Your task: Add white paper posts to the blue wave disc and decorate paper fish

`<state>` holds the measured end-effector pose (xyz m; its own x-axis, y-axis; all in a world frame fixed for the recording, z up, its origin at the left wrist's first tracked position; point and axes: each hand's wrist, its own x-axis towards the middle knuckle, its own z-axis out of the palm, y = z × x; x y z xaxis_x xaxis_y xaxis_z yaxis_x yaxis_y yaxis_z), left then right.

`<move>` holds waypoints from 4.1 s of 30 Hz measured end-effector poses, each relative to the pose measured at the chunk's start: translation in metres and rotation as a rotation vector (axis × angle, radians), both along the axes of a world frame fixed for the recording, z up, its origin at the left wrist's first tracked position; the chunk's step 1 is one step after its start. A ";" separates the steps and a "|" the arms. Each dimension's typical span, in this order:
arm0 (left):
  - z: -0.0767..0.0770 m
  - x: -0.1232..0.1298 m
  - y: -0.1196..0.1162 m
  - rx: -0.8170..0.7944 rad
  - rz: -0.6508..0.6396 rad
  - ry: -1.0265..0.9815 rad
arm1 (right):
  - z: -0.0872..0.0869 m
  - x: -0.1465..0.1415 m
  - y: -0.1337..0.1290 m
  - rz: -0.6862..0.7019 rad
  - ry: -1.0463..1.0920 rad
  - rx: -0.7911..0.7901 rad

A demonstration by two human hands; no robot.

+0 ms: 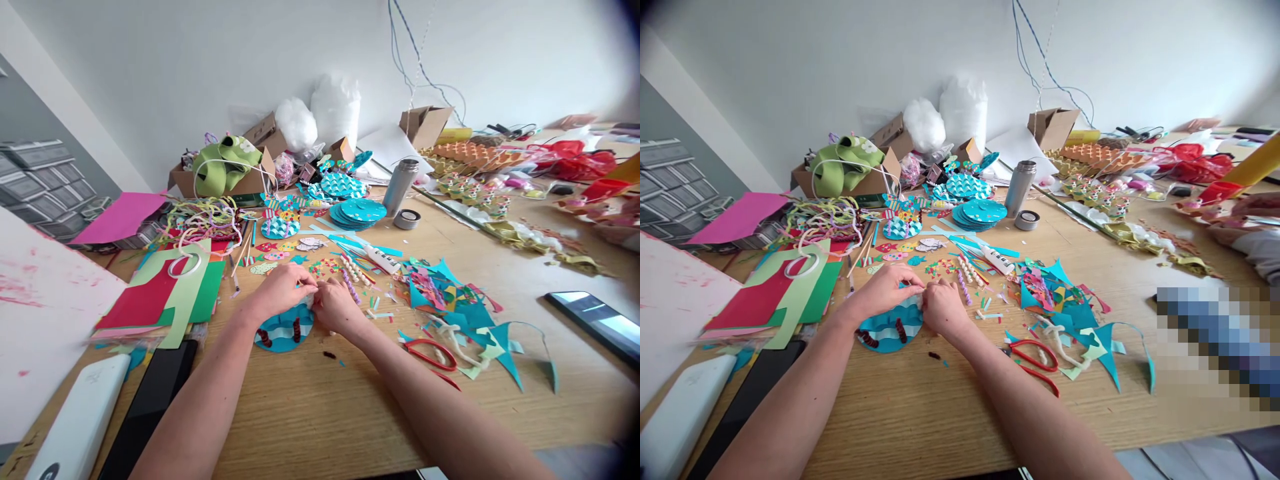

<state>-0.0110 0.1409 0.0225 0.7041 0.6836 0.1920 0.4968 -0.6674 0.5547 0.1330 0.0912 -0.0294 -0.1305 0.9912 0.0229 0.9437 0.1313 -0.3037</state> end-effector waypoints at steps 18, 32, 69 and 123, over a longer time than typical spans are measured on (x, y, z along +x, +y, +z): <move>0.007 -0.009 0.001 -0.094 0.006 -0.011 | 0.029 0.043 0.000 -0.108 0.056 -0.153; 0.020 -0.023 0.004 -0.092 0.106 -0.010 | 0.027 0.026 -0.010 0.056 -0.143 -0.269; 0.033 -0.046 0.008 -0.086 0.304 -0.202 | 0.017 0.035 0.004 -0.136 0.172 -0.052; 0.037 -0.036 0.002 -0.200 0.248 -0.359 | 0.044 0.056 0.002 -0.175 0.599 0.117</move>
